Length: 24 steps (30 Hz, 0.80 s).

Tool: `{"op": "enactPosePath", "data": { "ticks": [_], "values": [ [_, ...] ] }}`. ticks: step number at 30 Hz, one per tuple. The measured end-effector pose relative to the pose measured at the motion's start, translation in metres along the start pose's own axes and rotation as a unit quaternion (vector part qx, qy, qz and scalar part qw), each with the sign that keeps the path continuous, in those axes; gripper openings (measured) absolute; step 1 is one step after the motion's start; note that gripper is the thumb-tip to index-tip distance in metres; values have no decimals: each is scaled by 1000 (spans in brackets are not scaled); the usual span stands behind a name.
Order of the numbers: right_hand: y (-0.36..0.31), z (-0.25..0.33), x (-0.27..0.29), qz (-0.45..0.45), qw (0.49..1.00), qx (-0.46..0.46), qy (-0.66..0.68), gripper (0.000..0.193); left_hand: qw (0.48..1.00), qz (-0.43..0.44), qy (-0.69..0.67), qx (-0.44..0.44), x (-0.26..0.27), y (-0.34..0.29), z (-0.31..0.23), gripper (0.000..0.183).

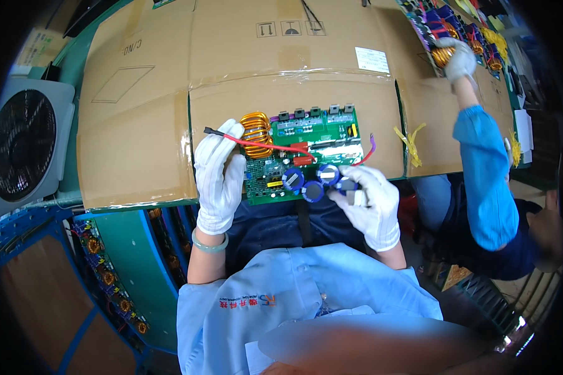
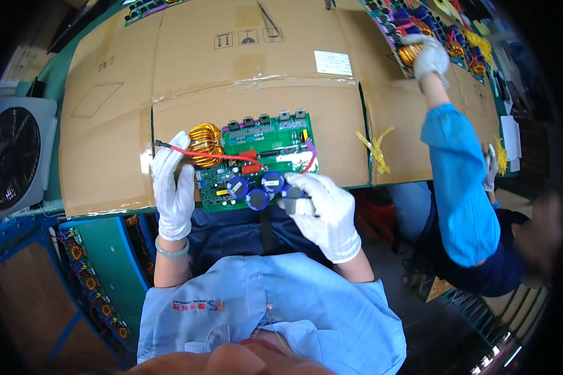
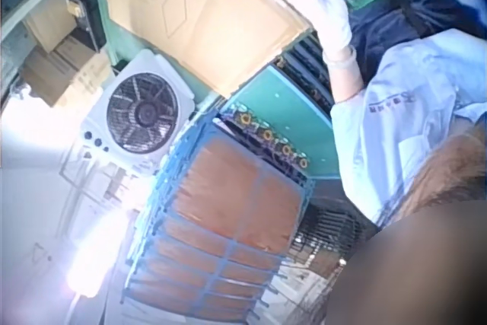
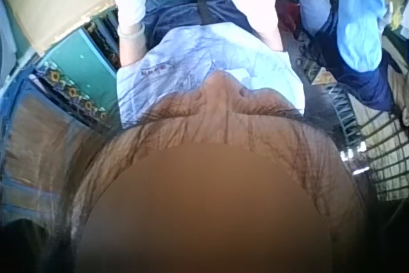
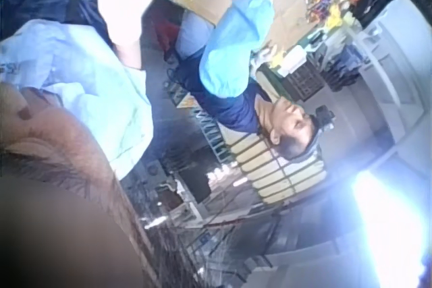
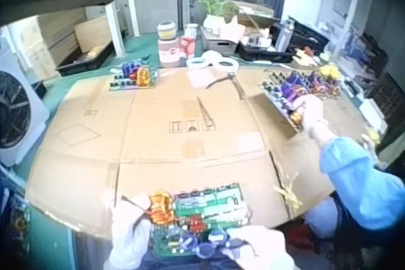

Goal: The person picks up green circuit boards from a blue tray and places them on a cardboard work surface. They handle the boards, turning them over to inspect both sides, and use a small metal tool to scrape or clean the surface of the boards. The person repeats this process for multiple boards, moving them between the tray and the work surface.

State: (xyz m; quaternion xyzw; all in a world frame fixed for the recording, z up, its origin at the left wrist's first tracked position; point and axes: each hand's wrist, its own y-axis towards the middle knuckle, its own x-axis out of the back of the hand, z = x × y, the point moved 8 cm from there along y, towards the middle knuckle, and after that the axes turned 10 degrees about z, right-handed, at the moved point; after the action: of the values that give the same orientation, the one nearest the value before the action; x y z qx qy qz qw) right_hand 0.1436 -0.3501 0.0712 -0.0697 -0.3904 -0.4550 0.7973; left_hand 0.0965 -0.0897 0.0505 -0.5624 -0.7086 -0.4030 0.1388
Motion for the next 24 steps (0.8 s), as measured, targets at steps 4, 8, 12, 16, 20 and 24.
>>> {"op": "enactPosePath", "data": {
  "ticks": [4,8,12,16,20,24],
  "values": [
    [-12,-5,-7,-7,1000,-17,-13,40,994,102,10,-28,-5,16,-19,44],
    [-15,-10,-8,-14,1000,-25,7,44,969,220,74,-79,-18,43,-31,60],
    [-17,-12,-7,-1,1000,-9,-1,48,936,321,51,-137,-30,62,-28,50],
    [-17,-9,-6,-11,1000,-6,0,51,917,370,50,-142,-36,72,-27,39],
    [-16,-5,2,-9,1000,13,20,52,925,352,14,-143,-32,72,-30,38],
    [-35,-32,38,-152,907,-118,374,29,958,267,-95,-43,-18,58,-23,38]
  ]
}}
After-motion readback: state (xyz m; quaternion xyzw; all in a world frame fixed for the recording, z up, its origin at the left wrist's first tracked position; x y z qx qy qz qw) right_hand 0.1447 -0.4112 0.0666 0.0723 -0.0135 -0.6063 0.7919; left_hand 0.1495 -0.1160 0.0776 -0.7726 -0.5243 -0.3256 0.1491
